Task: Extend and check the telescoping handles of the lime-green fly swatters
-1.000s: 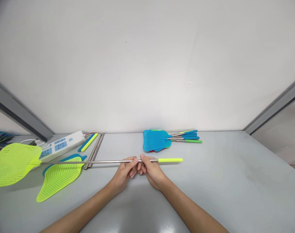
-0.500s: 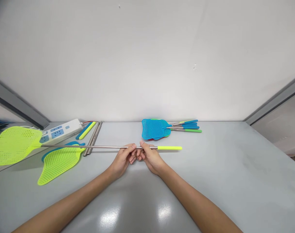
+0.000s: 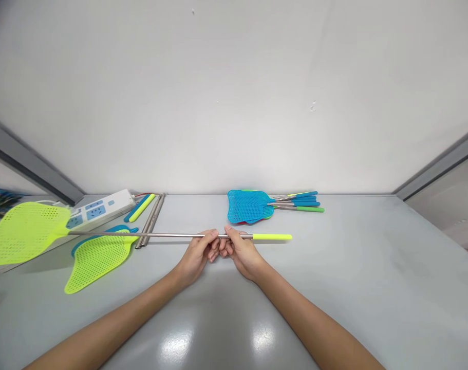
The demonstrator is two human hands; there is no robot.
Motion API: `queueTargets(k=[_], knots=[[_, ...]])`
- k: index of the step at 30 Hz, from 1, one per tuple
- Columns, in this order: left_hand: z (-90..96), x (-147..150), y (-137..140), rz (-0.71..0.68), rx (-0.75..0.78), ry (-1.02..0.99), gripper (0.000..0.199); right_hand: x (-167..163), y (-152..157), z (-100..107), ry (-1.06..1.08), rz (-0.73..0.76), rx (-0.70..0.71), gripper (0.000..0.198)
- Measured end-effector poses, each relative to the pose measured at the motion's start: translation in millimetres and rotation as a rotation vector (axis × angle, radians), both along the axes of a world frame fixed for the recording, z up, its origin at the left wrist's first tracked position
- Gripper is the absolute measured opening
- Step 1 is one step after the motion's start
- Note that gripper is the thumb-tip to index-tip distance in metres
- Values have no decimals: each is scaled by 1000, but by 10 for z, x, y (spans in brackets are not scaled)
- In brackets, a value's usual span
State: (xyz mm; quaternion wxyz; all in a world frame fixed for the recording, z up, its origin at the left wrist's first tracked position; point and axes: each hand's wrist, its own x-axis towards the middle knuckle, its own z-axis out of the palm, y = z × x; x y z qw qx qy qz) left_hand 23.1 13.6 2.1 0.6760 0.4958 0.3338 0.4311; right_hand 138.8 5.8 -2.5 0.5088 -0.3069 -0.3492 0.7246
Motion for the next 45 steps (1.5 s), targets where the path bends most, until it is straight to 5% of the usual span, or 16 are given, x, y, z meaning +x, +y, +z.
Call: queueTargets(k=[27, 35, 45], knots=[[8, 12, -9, 18, -63, -60, 46, -15, 19, -3, 15, 17, 31, 45], [-60, -2, -1, 160, -38, 88, 43, -16, 8, 2, 9, -42, -31, 43], [-32, -18, -17, 235, -71, 44, 44, -14, 13, 39, -13, -116, -75, 36]])
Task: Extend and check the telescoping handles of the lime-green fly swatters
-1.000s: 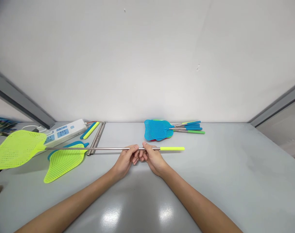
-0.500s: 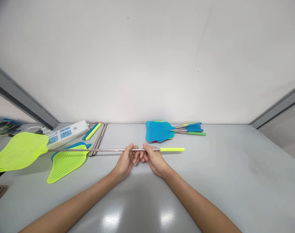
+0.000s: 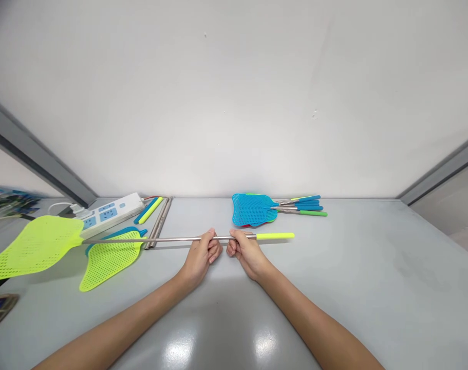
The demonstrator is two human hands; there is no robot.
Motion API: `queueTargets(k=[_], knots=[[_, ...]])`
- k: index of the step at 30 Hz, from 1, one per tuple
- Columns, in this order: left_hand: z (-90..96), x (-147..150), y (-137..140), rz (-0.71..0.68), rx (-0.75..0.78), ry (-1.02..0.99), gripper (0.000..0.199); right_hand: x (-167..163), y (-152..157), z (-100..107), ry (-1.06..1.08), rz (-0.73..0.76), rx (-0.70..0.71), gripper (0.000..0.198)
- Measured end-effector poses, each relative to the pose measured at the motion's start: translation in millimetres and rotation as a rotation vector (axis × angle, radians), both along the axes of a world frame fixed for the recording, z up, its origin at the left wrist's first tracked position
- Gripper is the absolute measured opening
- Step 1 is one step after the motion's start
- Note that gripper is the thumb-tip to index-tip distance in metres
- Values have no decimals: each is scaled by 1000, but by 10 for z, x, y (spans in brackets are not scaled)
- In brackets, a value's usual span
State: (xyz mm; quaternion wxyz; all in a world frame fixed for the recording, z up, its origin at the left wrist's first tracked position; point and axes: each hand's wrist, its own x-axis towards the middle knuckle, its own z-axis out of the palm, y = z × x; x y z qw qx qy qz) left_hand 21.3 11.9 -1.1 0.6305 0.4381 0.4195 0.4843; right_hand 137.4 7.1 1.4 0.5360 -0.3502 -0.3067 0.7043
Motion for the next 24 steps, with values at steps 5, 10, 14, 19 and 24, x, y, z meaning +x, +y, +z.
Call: queueTargets(k=[5, 10, 14, 19, 24], knots=[[-49, -9, -8, -4, 9, -19, 44, 21, -6, 41, -26, 12, -20, 34], [-49, -1, -5, -7, -2, -51, 43, 53, -6, 50, -45, 10, -42, 34], [-35, 1, -2, -18, 12, -37, 44, 84, 0, 66, -37, -4, -62, 32], [-18, 5, -4, -11, 15, -45, 43, 113, -4, 96, -32, -18, -57, 30], [-10, 8, -7, -6, 5, -72, 43, 159, -20, 83, -44, -38, -48, 32]])
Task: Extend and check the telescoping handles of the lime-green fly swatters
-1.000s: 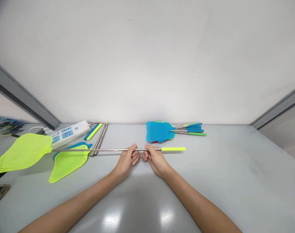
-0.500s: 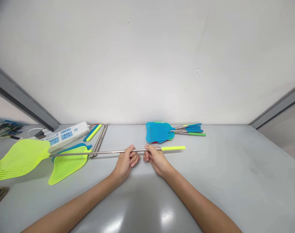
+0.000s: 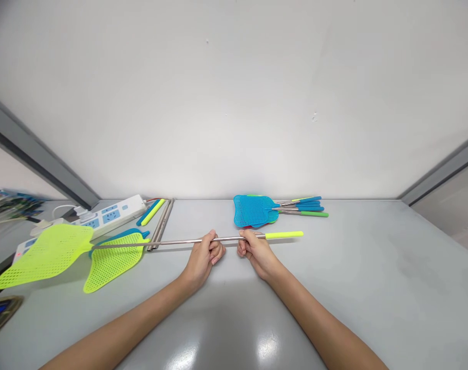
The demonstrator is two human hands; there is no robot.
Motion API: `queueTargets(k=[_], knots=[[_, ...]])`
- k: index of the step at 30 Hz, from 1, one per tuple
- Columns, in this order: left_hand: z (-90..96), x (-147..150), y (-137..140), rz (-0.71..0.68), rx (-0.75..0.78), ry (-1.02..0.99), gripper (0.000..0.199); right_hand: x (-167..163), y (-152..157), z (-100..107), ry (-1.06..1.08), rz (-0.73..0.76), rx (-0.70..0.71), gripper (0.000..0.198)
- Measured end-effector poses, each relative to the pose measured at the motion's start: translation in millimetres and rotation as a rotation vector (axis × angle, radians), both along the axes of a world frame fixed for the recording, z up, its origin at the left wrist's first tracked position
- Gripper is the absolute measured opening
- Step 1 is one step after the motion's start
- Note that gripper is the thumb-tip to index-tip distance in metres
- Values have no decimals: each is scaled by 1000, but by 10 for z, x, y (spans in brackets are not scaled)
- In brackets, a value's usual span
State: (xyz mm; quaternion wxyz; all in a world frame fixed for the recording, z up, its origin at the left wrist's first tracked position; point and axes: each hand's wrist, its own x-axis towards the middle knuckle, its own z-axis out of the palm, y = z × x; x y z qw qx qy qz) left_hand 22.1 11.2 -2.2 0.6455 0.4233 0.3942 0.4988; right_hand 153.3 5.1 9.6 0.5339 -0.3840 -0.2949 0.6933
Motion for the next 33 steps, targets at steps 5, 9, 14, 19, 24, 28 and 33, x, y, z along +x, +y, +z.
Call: queueTargets(k=[5, 9, 14, 19, 24, 28, 33], knots=[[-7, -6, -5, 22, 11, -31, 42, 63, -14, 12, -36, -31, 0, 31], [0, -6, -7, 13, 24, -25, 42, 134, -14, 53, -96, -47, -15, 32], [19, 7, -8, 9, 30, 15, 42, 197, 0, 34, -126, -57, -42, 35], [26, 13, -13, 44, 65, 6, 43, 177, -7, 8, -108, -62, -41, 32], [51, 21, -15, 45, 84, -19, 47, 143, -32, 16, -38, -24, -43, 33], [55, 20, -20, 46, 140, 31, 48, 70, -68, 10, 41, 22, -45, 33], [90, 11, -67, -117, 229, 236, 45, -111, -183, 14, 36, 151, -36, 40]])
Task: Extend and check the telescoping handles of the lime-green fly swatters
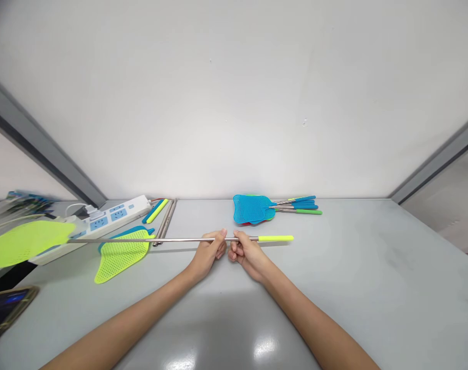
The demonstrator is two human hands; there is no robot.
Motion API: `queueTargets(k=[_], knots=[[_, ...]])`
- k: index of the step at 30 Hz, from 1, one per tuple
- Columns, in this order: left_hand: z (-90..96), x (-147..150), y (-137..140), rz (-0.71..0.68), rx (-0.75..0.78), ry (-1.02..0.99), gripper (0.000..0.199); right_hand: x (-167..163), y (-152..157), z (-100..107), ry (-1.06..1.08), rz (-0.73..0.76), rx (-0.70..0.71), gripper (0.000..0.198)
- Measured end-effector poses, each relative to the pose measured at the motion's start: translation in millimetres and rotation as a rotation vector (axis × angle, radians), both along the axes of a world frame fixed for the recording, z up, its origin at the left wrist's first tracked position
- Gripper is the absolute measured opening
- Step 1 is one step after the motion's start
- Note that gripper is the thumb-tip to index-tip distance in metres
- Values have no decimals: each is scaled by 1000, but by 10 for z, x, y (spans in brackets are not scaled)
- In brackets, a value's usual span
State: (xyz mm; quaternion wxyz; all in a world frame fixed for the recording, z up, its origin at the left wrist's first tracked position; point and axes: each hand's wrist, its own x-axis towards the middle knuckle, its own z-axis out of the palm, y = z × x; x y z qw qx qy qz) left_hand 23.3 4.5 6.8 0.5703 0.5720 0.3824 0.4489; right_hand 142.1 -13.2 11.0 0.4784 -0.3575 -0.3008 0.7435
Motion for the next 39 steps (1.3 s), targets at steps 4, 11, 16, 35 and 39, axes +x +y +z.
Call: queueTargets(k=[4, 11, 16, 35, 39], knots=[[47, 12, -32, -152, -68, 31, 48, -90, -60, 10, -28, 46, 56, 41], [-10, -48, 38, -239, -81, 66, 50, -67, -36, -35, 14, -32, 37, 42], [-53, -96, 90, -321, -129, 27, 49, -73, -56, -35, 41, -63, -22, 35], [-7, -154, 145, -184, -158, -145, 46, 326, 64, 15, -169, -132, 58, 35], [-24, -170, 166, -167, -162, -134, 46, 336, 67, -11, -160, -158, 79, 35]])
